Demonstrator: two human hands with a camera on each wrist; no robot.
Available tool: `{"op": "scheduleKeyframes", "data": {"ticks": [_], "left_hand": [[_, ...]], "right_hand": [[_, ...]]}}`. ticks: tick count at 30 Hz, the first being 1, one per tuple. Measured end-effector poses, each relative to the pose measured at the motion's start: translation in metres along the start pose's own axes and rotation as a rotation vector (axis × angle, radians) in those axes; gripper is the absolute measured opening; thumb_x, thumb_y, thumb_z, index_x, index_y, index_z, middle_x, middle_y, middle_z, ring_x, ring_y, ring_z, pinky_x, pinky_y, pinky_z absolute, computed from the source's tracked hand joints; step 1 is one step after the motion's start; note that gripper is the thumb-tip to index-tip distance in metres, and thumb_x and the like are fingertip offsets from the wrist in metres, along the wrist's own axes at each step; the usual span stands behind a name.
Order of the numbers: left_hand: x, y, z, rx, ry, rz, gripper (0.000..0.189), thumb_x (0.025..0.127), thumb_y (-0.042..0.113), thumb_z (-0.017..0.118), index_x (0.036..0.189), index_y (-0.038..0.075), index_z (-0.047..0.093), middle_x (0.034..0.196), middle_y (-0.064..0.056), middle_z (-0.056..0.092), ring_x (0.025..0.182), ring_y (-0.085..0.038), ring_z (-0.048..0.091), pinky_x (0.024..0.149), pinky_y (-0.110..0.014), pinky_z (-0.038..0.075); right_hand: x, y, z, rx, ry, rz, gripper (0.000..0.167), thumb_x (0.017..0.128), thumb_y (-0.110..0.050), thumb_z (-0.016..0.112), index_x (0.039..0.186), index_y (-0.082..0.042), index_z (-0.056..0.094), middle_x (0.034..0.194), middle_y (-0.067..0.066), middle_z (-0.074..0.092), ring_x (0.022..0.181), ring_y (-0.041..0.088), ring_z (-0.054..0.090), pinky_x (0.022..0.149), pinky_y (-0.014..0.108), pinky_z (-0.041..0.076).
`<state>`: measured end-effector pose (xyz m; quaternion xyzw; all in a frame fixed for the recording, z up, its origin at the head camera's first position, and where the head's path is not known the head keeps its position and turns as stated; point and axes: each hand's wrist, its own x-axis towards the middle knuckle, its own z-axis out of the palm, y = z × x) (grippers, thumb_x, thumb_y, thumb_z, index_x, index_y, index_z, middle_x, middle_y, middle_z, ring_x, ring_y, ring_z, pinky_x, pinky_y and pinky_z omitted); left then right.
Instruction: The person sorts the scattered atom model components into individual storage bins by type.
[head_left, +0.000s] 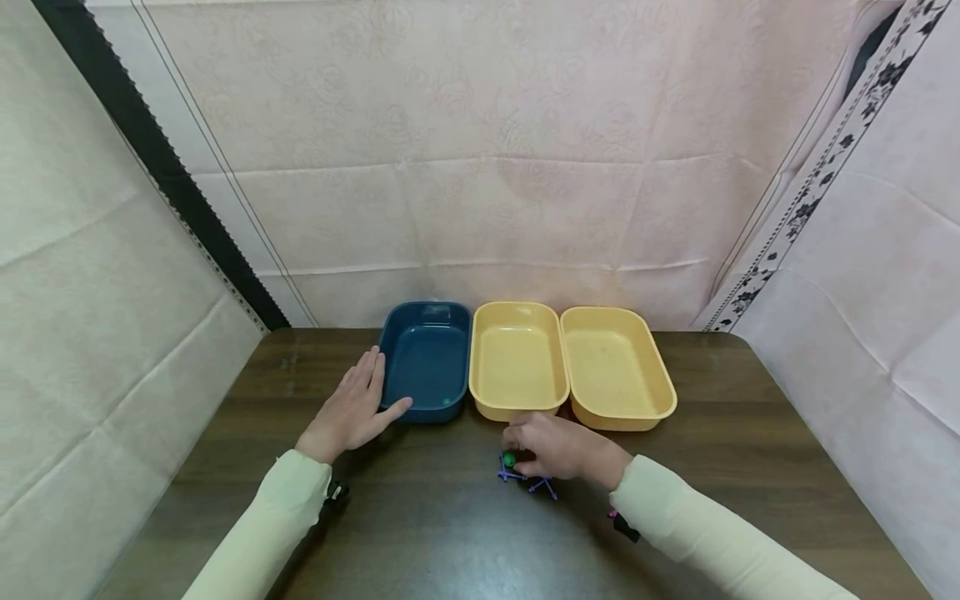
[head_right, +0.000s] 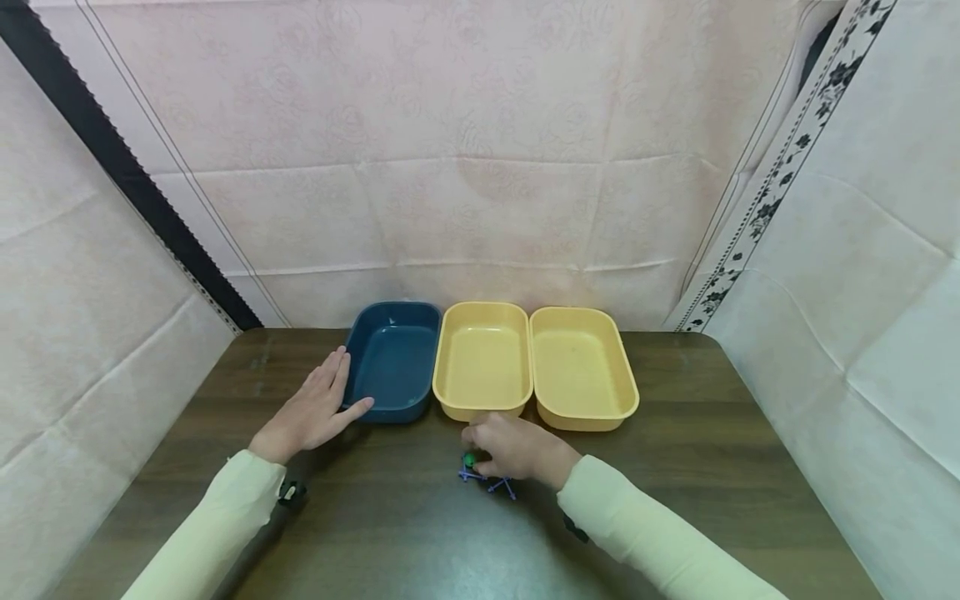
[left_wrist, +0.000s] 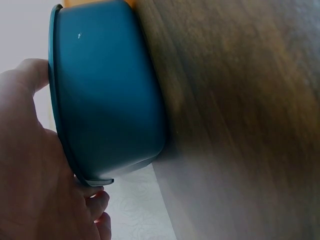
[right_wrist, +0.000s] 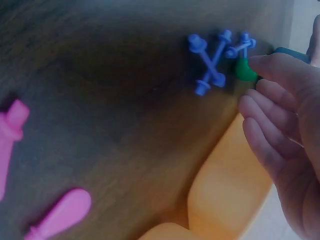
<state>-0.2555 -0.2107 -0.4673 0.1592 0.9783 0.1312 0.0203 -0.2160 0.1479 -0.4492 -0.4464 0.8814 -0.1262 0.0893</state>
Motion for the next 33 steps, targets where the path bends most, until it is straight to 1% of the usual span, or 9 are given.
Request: {"op": "scheduleKeyframes", "data": {"ticks": [5,9,12,15,20,25,33], "left_hand": [[0.000,0.000,0.000,-0.007,0.013,0.007,0.104,0.105,0.069,0.042,0.167,-0.007,0.006,0.177,-0.025,0.002,0.165,-0.046,0.007,0.133,-0.062,0.012],[-0.001,0.001,0.000,0.000,0.023,0.014,0.105,0.104,0.069,0.042,0.166,-0.008,0.008,0.177,-0.027,0.004,0.164,-0.047,0.009,0.133,-0.063,0.013],[-0.002,0.002,0.000,0.002,0.024,0.013,0.104,0.104,0.069,0.042,0.166,-0.008,0.008,0.177,-0.026,0.005,0.164,-0.046,0.009,0.133,-0.062,0.014],[-0.003,0.002,0.000,-0.001,0.029,0.017,0.103,0.105,0.068,0.043,0.166,-0.008,0.009,0.177,-0.026,0.005,0.164,-0.046,0.010,0.133,-0.062,0.014],[-0.003,0.003,-0.001,0.004,0.034,0.021,0.103,0.105,0.068,0.043,0.166,-0.008,0.010,0.177,-0.026,0.006,0.164,-0.046,0.010,0.133,-0.062,0.014],[-0.003,0.003,-0.002,0.005,0.037,0.023,0.103,0.105,0.068,0.043,0.166,-0.009,0.010,0.177,-0.027,0.006,0.164,-0.047,0.010,0.133,-0.062,0.014],[-0.003,0.001,0.000,0.000,0.037,0.020,0.103,0.105,0.068,0.043,0.166,-0.008,0.009,0.177,-0.026,0.006,0.164,-0.046,0.010,0.133,-0.062,0.014]], "right_hand": [[0.003,0.003,0.007,0.007,0.008,0.009,0.015,0.095,-0.018,0.080,0.108,-0.011,0.074,0.101,0.001,0.071,0.088,0.008,0.063,0.076,0.016,0.055],[0.005,0.005,0.011,0.018,0.003,0.002,0.012,0.096,-0.018,0.079,0.105,-0.012,0.074,0.098,-0.001,0.069,0.085,0.003,0.058,0.074,0.015,0.053],[0.006,0.006,0.014,0.031,0.006,-0.007,0.008,0.096,-0.015,0.078,0.102,-0.012,0.074,0.096,-0.001,0.068,0.084,0.002,0.054,0.072,0.014,0.050],[0.006,0.007,0.014,0.038,0.016,-0.009,0.008,0.095,-0.012,0.078,0.101,-0.012,0.074,0.095,-0.001,0.068,0.082,0.002,0.054,0.071,0.013,0.050],[0.003,0.003,0.005,0.072,0.015,0.002,0.012,0.093,-0.011,0.079,0.104,-0.010,0.075,0.094,0.000,0.068,0.080,0.007,0.059,0.069,0.014,0.051],[0.000,-0.003,-0.009,0.103,0.006,0.018,0.011,0.092,-0.013,0.079,0.103,-0.012,0.075,0.091,-0.003,0.066,0.079,0.010,0.061,0.067,0.014,0.051],[0.000,-0.009,-0.030,0.090,0.041,0.009,0.011,0.091,-0.013,0.080,0.101,-0.011,0.075,0.091,-0.002,0.067,0.080,0.013,0.064,0.069,0.014,0.053]]}}
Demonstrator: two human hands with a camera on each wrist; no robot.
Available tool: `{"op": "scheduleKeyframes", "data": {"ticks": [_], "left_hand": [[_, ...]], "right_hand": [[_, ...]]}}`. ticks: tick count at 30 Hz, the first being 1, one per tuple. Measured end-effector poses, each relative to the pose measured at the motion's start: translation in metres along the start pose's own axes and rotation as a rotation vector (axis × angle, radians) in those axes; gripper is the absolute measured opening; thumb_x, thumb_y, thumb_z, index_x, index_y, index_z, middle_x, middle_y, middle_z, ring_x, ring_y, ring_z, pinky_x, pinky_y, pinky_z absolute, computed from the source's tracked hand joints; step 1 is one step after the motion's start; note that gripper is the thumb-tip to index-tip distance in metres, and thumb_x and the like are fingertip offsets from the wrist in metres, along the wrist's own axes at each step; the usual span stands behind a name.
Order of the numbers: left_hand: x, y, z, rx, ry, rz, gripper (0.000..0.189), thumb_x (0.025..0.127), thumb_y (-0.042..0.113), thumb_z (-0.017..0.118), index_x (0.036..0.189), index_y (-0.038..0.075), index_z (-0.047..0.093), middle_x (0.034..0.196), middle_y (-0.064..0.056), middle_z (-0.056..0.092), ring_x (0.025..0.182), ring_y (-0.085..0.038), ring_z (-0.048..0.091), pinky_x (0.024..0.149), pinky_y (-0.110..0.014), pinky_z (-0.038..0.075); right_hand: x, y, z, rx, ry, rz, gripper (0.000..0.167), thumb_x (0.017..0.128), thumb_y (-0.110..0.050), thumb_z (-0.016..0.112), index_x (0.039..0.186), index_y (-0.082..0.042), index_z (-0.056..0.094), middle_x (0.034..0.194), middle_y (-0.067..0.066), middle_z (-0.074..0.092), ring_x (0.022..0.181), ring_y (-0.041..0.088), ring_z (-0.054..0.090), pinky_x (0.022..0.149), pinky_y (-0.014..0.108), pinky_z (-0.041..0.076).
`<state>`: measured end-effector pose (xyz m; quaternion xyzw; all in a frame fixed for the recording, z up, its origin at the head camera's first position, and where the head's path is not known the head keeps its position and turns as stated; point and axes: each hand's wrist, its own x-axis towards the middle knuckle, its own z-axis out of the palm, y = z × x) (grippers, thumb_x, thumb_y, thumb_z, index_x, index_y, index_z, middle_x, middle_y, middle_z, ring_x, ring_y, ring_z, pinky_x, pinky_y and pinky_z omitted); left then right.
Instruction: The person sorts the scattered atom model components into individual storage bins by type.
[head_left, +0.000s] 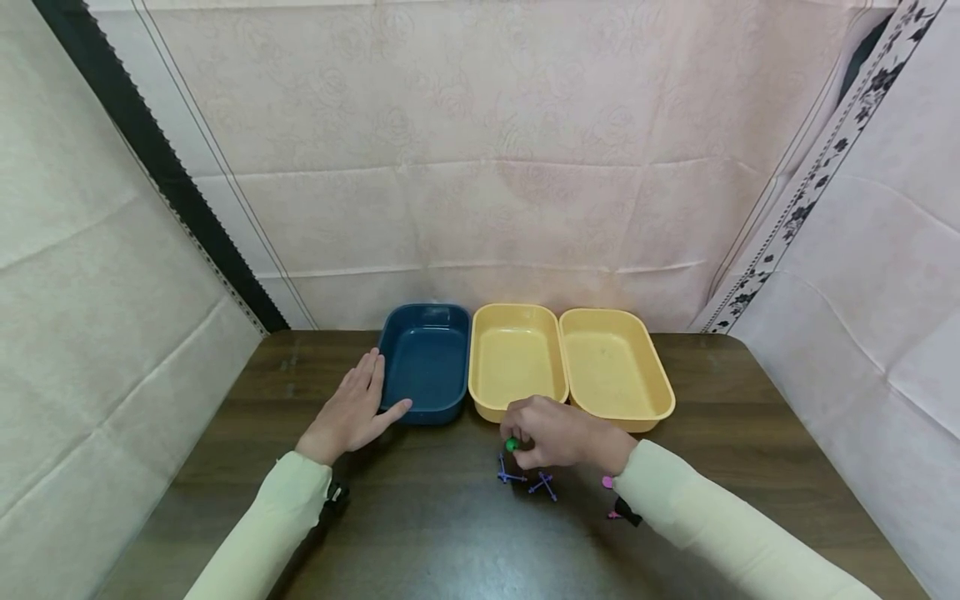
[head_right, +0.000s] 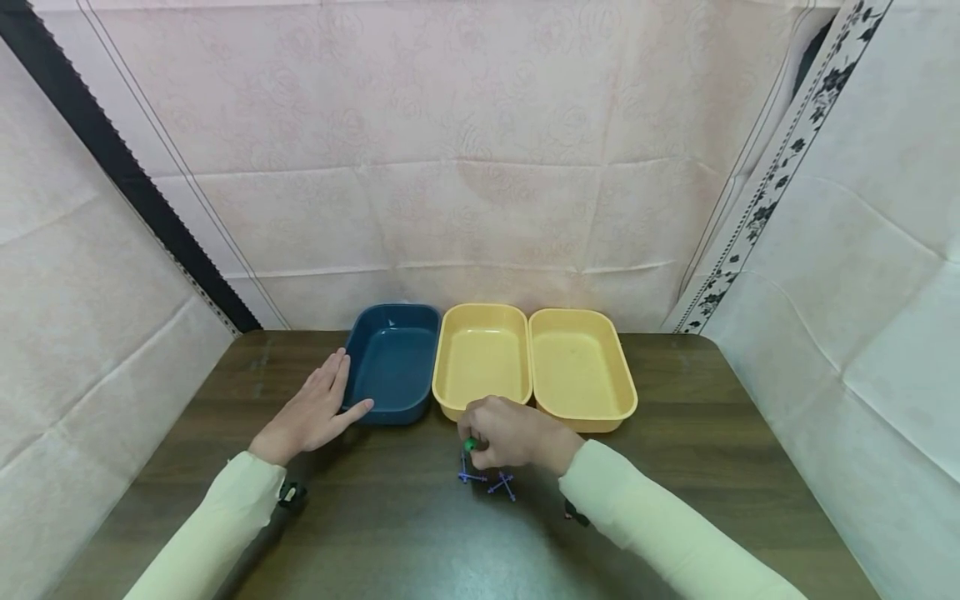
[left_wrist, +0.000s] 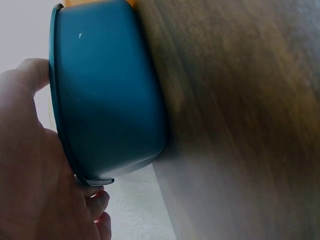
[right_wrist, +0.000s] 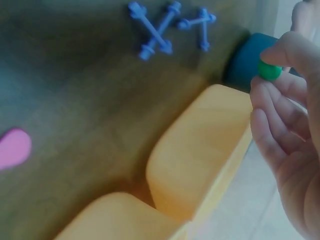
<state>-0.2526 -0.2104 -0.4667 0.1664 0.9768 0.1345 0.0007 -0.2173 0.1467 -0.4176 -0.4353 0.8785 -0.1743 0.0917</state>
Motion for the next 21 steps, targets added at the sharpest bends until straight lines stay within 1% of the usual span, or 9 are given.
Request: {"op": "scheduleKeyframes", "data": {"ticks": [5,11,16,21], "left_hand": [[0.001,-0.001,0.001,0.000,0.000,0.002,0.104,0.104,0.069,0.043,0.166,-0.008,0.009,0.177,-0.027,0.006,0.164,-0.047,0.010,0.133,-0.062,0.014],[0.000,-0.001,0.000,-0.005,-0.011,0.001,0.104,0.105,0.069,0.042,0.166,-0.008,0.008,0.177,-0.026,0.004,0.164,-0.046,0.009,0.133,-0.062,0.013],[0.000,-0.001,0.000,-0.005,-0.010,0.005,0.104,0.105,0.069,0.042,0.166,-0.008,0.009,0.177,-0.026,0.004,0.164,-0.046,0.009,0.133,-0.062,0.013],[0.001,-0.001,0.000,0.000,-0.008,0.007,0.104,0.105,0.069,0.041,0.166,-0.008,0.009,0.177,-0.026,0.004,0.164,-0.046,0.008,0.133,-0.062,0.013]], "right_hand": [[0.006,-0.001,-0.012,-0.026,0.021,-0.023,0.012,0.090,-0.012,0.080,0.099,-0.011,0.074,0.091,0.002,0.069,0.080,0.015,0.065,0.070,0.014,0.054],[0.018,-0.004,-0.027,-0.091,0.045,-0.033,0.011,0.090,-0.014,0.080,0.098,-0.012,0.074,0.091,0.000,0.069,0.082,0.013,0.063,0.075,0.016,0.056],[0.034,-0.005,-0.039,-0.132,0.066,-0.039,0.010,0.089,-0.015,0.080,0.097,-0.013,0.074,0.091,0.000,0.069,0.082,0.011,0.060,0.078,0.019,0.057],[0.050,-0.007,-0.049,-0.163,0.081,-0.056,0.009,0.090,-0.013,0.078,0.098,-0.010,0.074,0.091,0.002,0.070,0.083,0.011,0.059,0.078,0.022,0.057]]}}
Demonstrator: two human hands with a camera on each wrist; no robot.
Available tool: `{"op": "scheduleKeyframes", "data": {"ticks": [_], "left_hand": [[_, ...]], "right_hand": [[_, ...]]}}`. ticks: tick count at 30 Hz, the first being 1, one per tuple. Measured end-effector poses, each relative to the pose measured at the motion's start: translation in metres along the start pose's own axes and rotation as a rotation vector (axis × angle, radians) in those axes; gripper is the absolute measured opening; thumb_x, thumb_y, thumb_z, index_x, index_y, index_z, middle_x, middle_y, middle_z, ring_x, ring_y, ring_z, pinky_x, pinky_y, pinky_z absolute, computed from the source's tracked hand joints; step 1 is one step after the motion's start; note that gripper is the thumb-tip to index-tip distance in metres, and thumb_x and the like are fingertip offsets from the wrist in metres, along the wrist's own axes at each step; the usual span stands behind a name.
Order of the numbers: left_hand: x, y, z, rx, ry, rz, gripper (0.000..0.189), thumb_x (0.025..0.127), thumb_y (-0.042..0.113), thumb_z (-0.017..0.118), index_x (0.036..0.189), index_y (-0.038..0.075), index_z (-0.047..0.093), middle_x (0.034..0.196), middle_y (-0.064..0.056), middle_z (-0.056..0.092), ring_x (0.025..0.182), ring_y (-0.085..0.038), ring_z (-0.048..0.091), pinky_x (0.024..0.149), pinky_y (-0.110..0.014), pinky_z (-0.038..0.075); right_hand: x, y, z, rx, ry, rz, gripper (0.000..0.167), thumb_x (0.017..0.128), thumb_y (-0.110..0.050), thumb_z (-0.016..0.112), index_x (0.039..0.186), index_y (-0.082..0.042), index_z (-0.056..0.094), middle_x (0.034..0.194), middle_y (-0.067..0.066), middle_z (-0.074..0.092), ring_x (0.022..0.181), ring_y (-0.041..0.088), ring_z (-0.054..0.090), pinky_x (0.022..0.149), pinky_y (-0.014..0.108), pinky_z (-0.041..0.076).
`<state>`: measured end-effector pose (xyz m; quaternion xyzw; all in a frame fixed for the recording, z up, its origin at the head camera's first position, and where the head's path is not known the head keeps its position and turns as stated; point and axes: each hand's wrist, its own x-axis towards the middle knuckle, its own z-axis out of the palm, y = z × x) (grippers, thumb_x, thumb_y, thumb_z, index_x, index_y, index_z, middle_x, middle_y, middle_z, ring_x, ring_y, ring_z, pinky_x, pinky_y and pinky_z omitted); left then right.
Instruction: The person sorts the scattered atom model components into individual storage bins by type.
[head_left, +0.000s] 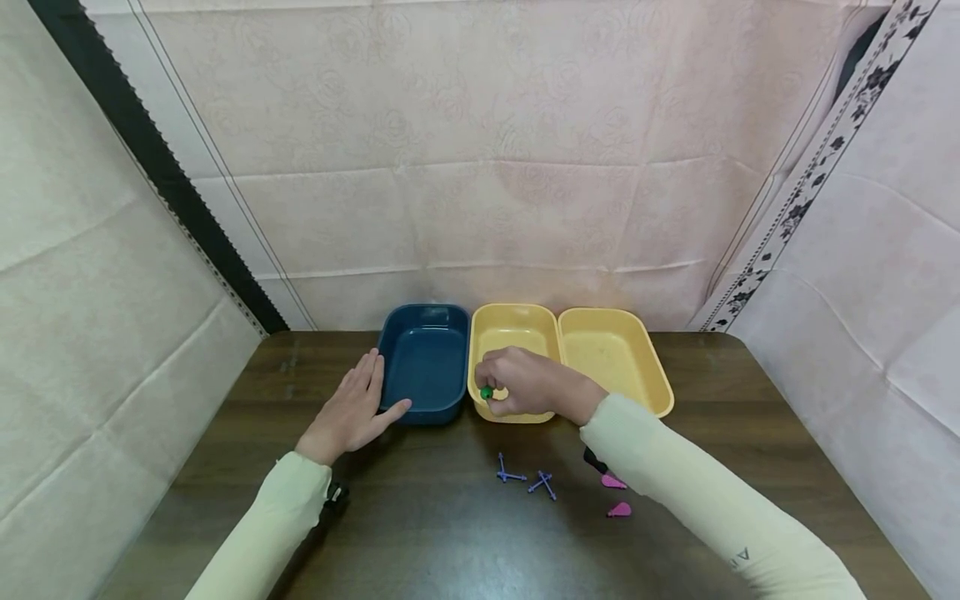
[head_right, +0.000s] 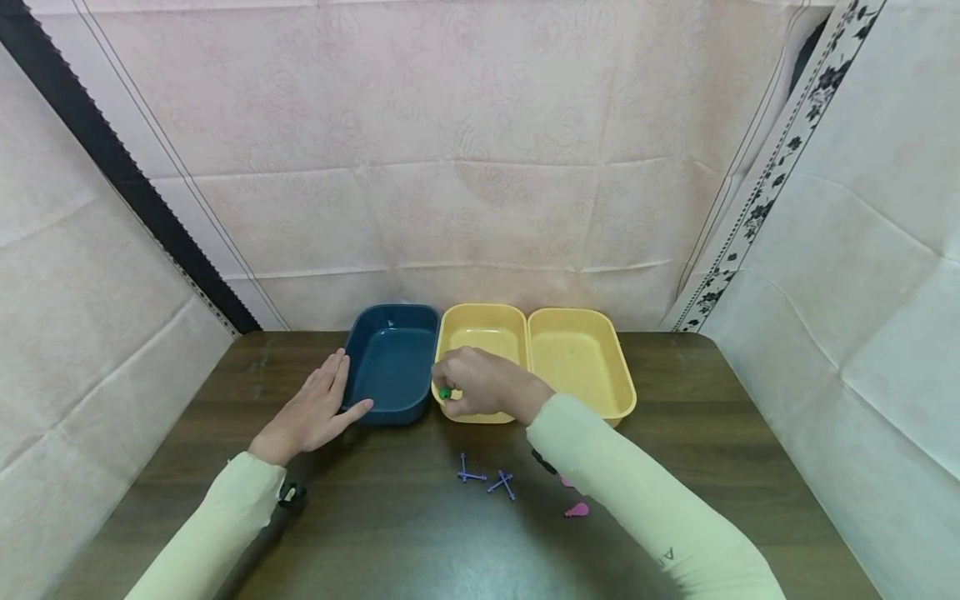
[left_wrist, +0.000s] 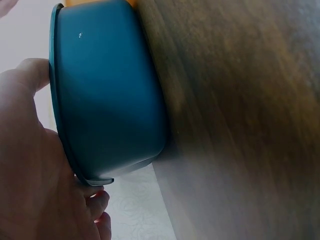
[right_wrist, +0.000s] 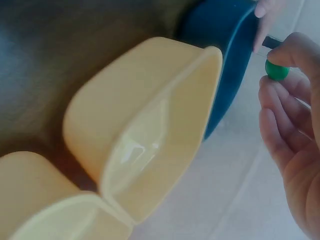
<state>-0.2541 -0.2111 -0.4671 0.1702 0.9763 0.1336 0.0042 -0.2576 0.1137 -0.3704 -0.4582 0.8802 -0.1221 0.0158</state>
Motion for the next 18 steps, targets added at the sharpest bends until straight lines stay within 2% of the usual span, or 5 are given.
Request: {"op": "scheduleKeyframes", "data": {"ticks": [10,18], "left_hand": [[-0.001,-0.003,0.001,0.001,-0.017,-0.020,0.105,0.104,0.071,0.041,0.167,-0.006,0.006,0.178,-0.024,0.001,0.165,-0.045,0.007,0.133,-0.062,0.012],[0.000,0.000,0.000,0.002,-0.007,-0.012,0.105,0.104,0.070,0.042,0.167,-0.006,0.007,0.178,-0.024,0.003,0.165,-0.044,0.008,0.133,-0.061,0.014]], "right_hand": [[0.036,-0.001,-0.003,0.007,-0.019,-0.012,0.007,0.093,-0.012,0.076,0.099,-0.008,0.075,0.096,0.008,0.072,0.085,0.014,0.059,0.078,0.022,0.056],[0.060,0.005,0.006,-0.012,-0.020,0.009,0.011,0.094,-0.012,0.077,0.104,-0.007,0.075,0.098,0.007,0.070,0.083,0.015,0.059,0.075,0.022,0.056]]}}
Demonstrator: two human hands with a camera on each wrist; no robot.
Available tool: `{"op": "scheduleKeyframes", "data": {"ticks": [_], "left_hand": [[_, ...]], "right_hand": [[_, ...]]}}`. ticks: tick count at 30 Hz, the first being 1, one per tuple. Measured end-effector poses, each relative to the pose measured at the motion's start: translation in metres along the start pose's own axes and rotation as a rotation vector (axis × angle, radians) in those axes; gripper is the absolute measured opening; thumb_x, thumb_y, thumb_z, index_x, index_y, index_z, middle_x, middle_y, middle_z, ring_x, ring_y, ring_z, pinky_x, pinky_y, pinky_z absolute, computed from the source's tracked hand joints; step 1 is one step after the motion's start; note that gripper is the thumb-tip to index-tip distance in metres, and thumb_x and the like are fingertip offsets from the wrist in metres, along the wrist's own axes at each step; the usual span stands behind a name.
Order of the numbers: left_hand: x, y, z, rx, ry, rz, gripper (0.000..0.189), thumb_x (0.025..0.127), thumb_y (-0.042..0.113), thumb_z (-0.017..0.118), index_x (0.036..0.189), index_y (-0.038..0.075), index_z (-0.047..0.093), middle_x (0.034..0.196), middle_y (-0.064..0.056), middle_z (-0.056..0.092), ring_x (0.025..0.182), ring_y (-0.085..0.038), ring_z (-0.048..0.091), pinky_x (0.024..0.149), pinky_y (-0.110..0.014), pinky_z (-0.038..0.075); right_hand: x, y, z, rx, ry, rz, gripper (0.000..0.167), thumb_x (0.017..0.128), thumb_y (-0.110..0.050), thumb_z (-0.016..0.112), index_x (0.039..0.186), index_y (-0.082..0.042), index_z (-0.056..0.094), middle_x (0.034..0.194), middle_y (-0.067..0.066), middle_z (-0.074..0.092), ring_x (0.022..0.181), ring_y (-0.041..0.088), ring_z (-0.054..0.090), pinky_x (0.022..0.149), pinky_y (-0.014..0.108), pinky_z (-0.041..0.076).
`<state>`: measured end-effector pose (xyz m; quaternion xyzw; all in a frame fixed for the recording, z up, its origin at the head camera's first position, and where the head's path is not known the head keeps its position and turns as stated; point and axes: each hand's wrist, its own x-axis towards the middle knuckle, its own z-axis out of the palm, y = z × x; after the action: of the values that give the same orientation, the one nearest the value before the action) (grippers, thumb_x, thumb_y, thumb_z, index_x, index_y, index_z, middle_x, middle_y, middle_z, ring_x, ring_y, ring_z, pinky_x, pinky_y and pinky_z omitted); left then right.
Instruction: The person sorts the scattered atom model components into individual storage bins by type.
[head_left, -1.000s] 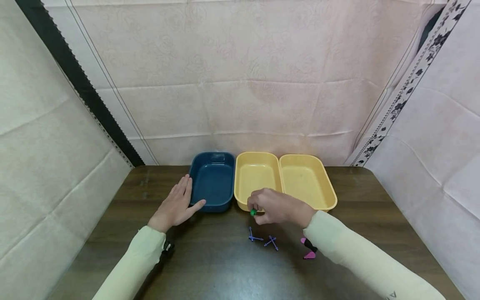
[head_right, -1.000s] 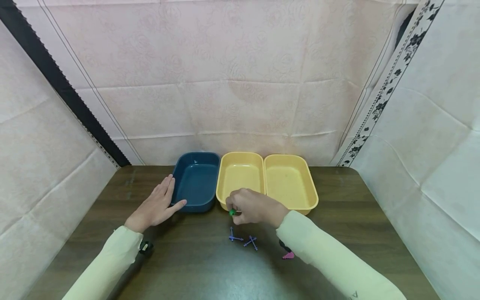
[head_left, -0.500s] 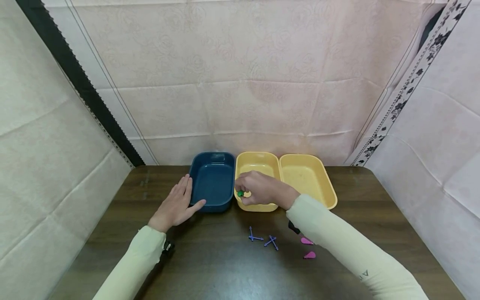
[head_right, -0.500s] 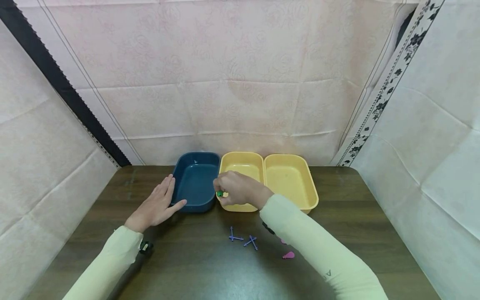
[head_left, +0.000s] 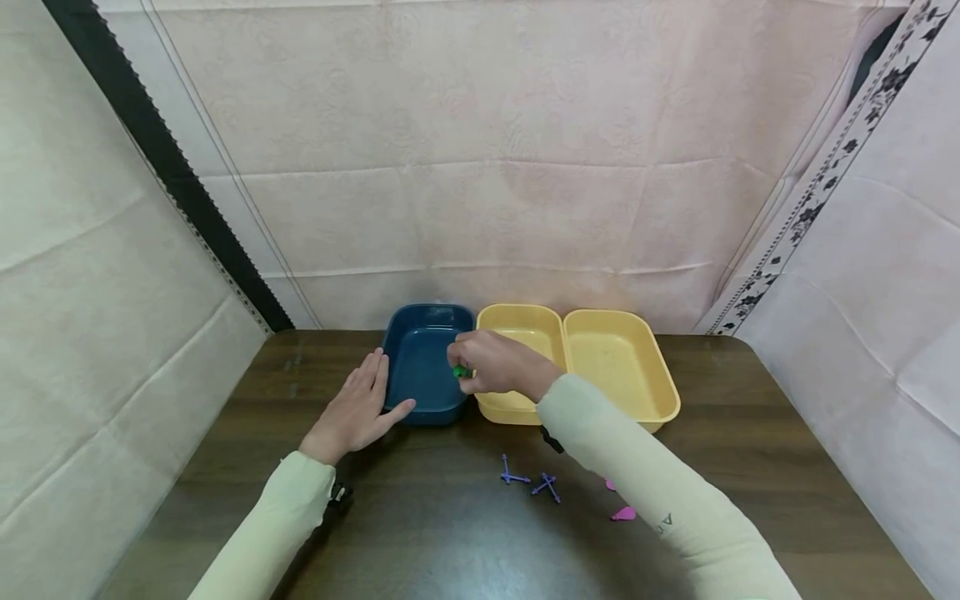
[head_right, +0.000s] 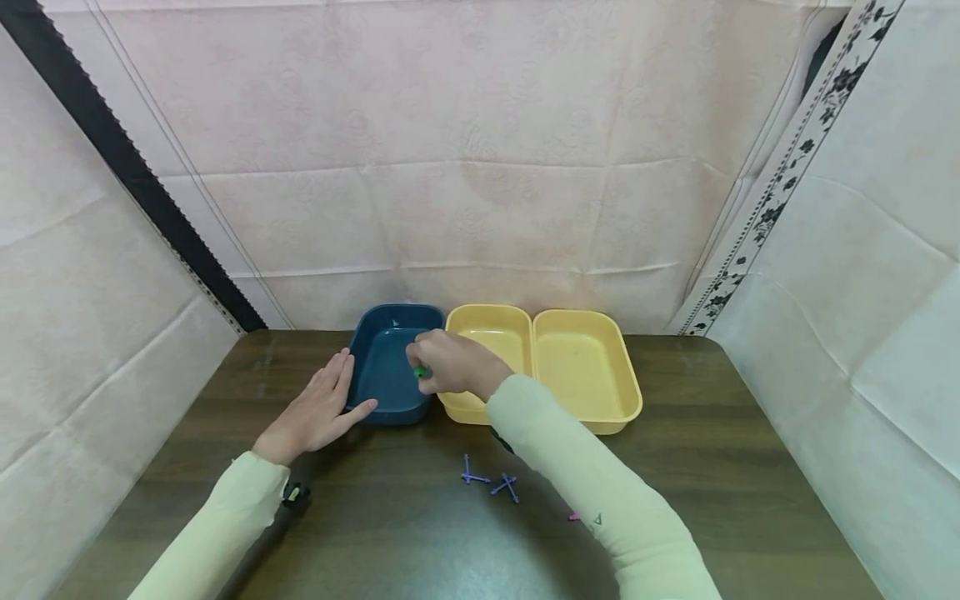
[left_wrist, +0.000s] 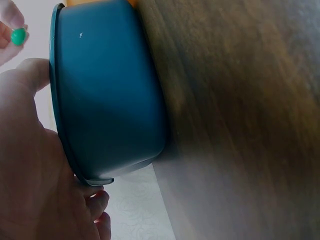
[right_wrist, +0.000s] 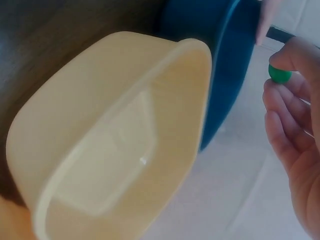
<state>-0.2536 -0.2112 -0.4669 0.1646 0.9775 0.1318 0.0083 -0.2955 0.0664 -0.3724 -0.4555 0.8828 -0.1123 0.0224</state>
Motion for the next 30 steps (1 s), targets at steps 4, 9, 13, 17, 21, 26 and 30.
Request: {"op": "scheduleKeyframes", "data": {"ticks": [4,9,13,17,21,26,30], "left_hand": [[0.000,0.003,0.000,-0.003,0.007,0.004,0.104,0.104,0.069,0.043,0.167,-0.007,0.008,0.177,-0.025,0.004,0.165,-0.044,0.008,0.133,-0.061,0.015],[0.000,0.004,0.000,-0.007,0.014,0.012,0.103,0.104,0.068,0.044,0.166,-0.008,0.011,0.177,-0.025,0.006,0.165,-0.045,0.010,0.133,-0.061,0.016],[0.000,0.003,0.000,0.001,0.014,-0.003,0.103,0.104,0.068,0.044,0.166,-0.007,0.011,0.177,-0.024,0.006,0.165,-0.044,0.010,0.133,-0.060,0.016],[0.000,0.003,-0.001,0.001,0.014,-0.003,0.103,0.104,0.069,0.043,0.166,-0.007,0.011,0.177,-0.025,0.006,0.165,-0.044,0.010,0.133,-0.061,0.016],[0.000,0.004,-0.002,-0.003,0.012,0.003,0.104,0.104,0.070,0.042,0.166,-0.007,0.011,0.177,-0.026,0.006,0.164,-0.046,0.010,0.133,-0.062,0.016],[-0.001,0.003,-0.002,-0.010,0.010,-0.002,0.103,0.105,0.068,0.043,0.166,-0.007,0.009,0.177,-0.026,0.004,0.165,-0.046,0.009,0.133,-0.061,0.014],[-0.002,0.002,0.000,-0.014,0.003,-0.007,0.104,0.105,0.069,0.043,0.167,-0.007,0.007,0.178,-0.024,0.002,0.165,-0.045,0.008,0.134,-0.060,0.013]], "right_hand": [[0.008,0.005,0.011,0.011,-0.011,0.020,0.011,0.095,-0.011,0.076,0.105,-0.007,0.074,0.099,0.007,0.069,0.083,0.013,0.058,0.073,0.019,0.054],[0.014,0.007,0.021,0.012,-0.017,0.021,0.014,0.098,-0.013,0.074,0.110,-0.005,0.076,0.101,0.007,0.070,0.085,0.016,0.061,0.075,0.022,0.058],[0.016,0.006,0.019,-0.034,-0.005,0.008,0.025,0.102,-0.017,0.069,0.123,-0.004,0.075,0.117,0.012,0.073,0.100,0.020,0.069,0.090,0.029,0.063],[0.009,0.004,0.008,-0.035,0.010,0.027,0.032,0.103,-0.018,0.068,0.131,-0.003,0.072,0.127,0.015,0.072,0.111,0.024,0.072,0.098,0.033,0.062],[-0.007,0.002,-0.003,-0.038,0.013,0.019,0.032,0.102,-0.018,0.070,0.130,-0.002,0.072,0.126,0.014,0.073,0.112,0.026,0.072,0.098,0.033,0.062],[-0.036,0.002,-0.012,-0.051,0.006,-0.022,0.031,0.100,-0.013,0.071,0.128,0.000,0.072,0.125,0.015,0.073,0.113,0.026,0.072,0.098,0.036,0.062],[-0.063,0.003,-0.018,-0.064,0.002,-0.036,0.030,0.098,-0.013,0.073,0.126,-0.001,0.072,0.123,0.014,0.074,0.109,0.025,0.073,0.096,0.037,0.063]]}}
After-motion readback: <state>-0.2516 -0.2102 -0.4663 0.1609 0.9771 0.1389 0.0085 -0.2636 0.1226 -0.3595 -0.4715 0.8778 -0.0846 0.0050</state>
